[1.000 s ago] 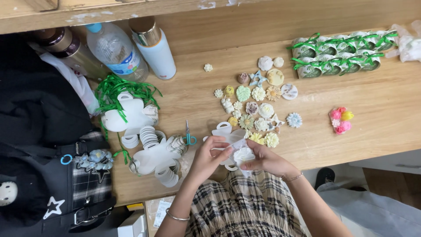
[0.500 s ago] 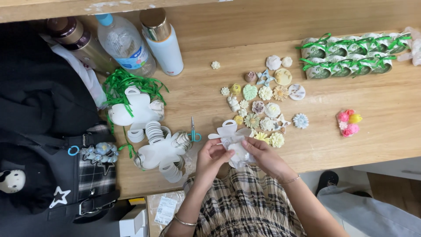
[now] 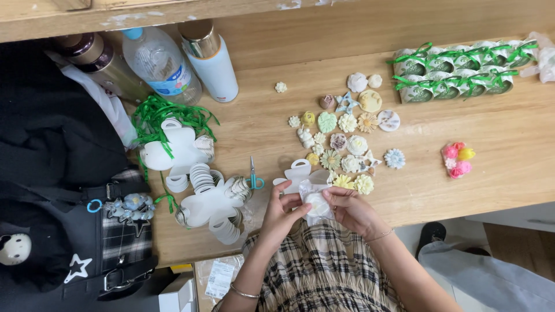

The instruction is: Packaging decorative wax flowers into small plastic bags and paper boxes and tying them with ribbons.

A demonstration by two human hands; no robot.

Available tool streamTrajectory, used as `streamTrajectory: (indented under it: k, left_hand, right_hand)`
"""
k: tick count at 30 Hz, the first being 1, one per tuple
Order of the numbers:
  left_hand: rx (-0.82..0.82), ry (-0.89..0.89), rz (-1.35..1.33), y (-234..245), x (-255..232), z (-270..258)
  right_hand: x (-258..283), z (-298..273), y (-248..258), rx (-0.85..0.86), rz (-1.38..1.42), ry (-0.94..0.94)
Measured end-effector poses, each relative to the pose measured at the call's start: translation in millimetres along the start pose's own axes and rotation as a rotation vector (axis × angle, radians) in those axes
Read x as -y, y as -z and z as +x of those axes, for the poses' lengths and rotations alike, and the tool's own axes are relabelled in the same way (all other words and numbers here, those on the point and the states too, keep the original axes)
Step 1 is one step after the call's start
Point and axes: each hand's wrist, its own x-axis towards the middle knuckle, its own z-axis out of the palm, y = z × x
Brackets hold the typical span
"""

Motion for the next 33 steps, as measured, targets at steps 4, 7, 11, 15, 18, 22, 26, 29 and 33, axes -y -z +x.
streamTrajectory:
  k: [4,7,11,15,18,22,26,29,33]
  left_hand:
    - [-0.089,-0.028,0.143,0.7,-23.1,-4.3]
    - [-0.191,-0.087,0.324,19.6,-19.8,-3.9]
    - [-0.255,-0.234,0.562,34.0,-31.2,-2.4]
    - [-0.188,-0.31,0.865,36.1,-26.7,14.8]
    - [-0.129,-0.277,0.96,43.4,8.8,41.0]
    - [-0.066,-0.138,0.865,49.3,22.2,62.8]
    - [0.016,0.062,0.854,54.9,25.3,70.4]
    - [0.022,0.139,0.79,52.9,-0.4,74.0]
    - [-0.091,0.195,0.5,70.2,29.1,102.1]
  right_hand:
    - [-0.8,9.3,-14.8,-0.122,-0.069,0.092]
    - [-1.7,22.5,-31.0,-0.249,-0.366,0.228]
    - [-8.0,45.4,-45.2,-0.36,-1.024,0.503]
    - [-17.2,64.0,-45.1,-0.329,-1.477,0.745]
    - [-23.7,68.3,-46.8,-0.316,-1.525,0.646]
    - [-36.2,94.9,-16.8,-0.372,-1.423,0.577]
    - [-41.3,113.2,4.2,-0.397,-1.236,0.57]
    - [-39.9,115.2,3.7,-0.404,-1.204,0.577]
    - [-40.0,111.4,0.6,-0.45,-1.256,0.639]
